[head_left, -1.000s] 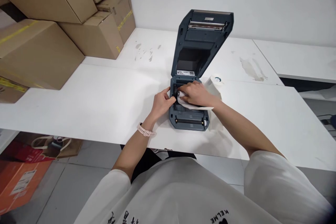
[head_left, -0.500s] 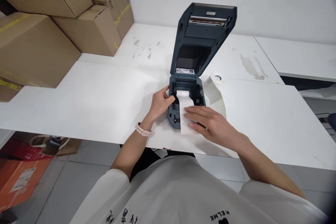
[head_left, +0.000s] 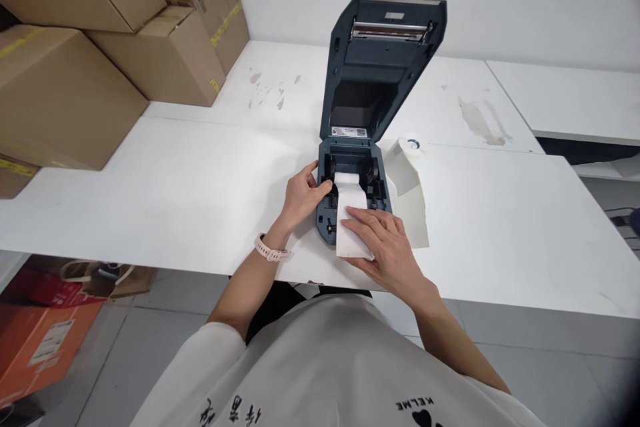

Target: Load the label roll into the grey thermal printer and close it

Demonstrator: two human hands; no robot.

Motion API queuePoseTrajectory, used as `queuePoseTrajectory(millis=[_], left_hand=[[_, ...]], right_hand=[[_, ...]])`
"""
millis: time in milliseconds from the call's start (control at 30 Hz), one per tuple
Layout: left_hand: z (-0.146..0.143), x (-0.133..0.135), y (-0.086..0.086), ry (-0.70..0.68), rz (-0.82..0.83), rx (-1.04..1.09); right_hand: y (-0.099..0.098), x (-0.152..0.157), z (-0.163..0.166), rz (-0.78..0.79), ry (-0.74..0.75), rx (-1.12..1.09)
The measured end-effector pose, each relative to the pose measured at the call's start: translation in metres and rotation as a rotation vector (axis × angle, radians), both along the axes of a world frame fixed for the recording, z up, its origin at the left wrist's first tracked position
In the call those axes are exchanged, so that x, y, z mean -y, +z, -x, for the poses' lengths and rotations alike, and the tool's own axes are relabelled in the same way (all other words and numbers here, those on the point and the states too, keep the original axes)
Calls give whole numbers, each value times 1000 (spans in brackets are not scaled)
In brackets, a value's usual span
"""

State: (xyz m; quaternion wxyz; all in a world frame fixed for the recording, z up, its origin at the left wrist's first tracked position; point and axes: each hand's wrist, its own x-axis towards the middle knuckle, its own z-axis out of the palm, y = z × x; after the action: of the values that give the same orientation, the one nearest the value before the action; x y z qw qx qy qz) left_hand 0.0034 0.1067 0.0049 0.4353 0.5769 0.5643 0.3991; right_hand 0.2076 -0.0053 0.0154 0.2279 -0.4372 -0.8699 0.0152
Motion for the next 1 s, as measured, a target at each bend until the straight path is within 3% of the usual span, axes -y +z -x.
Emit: queuePoseTrajectory(millis=[400, 1000], left_hand=[[-1, 0, 1, 8, 8, -21], [1, 0, -5, 4, 24, -17]], right_hand=[[13, -13, 0, 91, 72, -46], [-13, 1, -3, -13, 5, -220]])
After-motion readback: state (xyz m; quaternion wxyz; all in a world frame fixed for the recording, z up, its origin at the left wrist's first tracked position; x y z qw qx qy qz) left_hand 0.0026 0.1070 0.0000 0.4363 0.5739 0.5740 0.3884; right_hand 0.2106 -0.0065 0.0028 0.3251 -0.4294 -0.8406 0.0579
